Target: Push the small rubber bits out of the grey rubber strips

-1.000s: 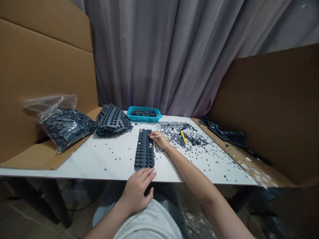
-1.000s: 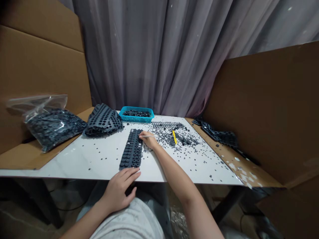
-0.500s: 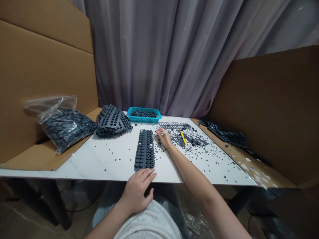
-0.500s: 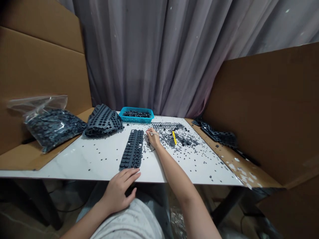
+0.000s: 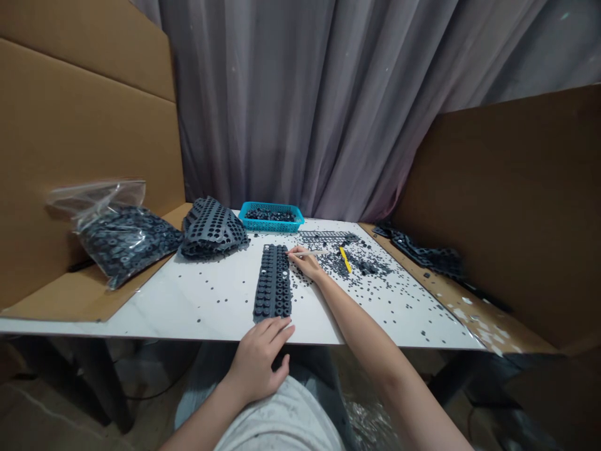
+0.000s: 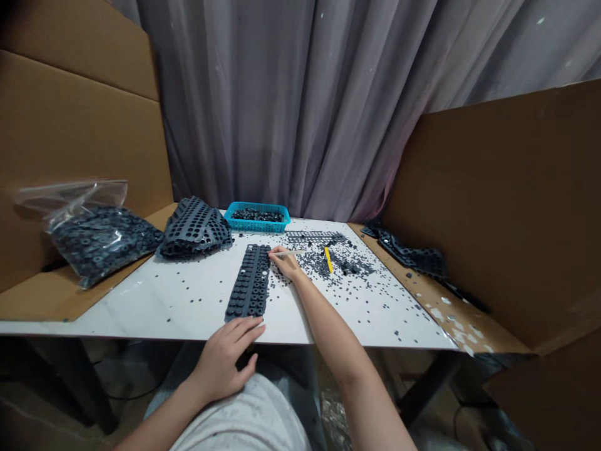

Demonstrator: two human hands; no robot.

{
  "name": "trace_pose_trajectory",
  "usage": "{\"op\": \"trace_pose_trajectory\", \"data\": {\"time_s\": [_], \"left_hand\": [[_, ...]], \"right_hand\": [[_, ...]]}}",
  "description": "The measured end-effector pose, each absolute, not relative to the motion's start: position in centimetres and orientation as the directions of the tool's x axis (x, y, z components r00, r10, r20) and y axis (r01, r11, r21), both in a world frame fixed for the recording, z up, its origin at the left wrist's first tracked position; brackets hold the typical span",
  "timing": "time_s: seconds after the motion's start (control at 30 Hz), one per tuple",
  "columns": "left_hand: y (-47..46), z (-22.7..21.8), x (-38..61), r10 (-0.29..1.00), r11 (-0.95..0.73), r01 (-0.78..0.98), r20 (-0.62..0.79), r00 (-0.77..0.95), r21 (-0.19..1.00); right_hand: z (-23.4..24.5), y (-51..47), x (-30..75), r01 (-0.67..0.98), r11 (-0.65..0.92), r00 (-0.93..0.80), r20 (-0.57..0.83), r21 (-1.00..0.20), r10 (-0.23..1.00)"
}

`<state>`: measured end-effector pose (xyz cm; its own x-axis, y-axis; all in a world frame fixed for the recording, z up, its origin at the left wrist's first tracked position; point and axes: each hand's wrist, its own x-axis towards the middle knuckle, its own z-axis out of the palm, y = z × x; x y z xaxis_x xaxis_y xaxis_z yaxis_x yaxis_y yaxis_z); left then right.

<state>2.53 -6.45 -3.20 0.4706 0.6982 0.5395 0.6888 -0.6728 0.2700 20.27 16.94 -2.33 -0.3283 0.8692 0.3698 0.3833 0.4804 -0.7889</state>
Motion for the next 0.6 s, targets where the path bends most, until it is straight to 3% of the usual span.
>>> {"op": "trace_pose_trajectory", "data": {"time_s": [0.13, 0.37, 0.6], "left_hand": [[-6.4, -3.1, 2.5, 0.691, -0.678, 0.685, 0.549, 0.470, 0.267], [-6.5, -3.1, 2.6, 0.697, -0.676, 0.677, 0.550, 0.461, 0.289], [-6.4, -1.0, 1.7, 0.734, -0.676, 0.622, 0.429, 0.526, 0.394]], "right_hand": [[-2.2, 16.7, 20.3, 0.440, 0.561, -0.346, 0.444, -0.701, 0.826], [-1.9, 17.4, 20.3, 0.609, 0.549, -0.295, 0.480, -0.572, 0.826], [-1.1, 18.0, 22.3, 0.620, 0.488, -0.160, 0.510, -0.614, 0.845]]}}
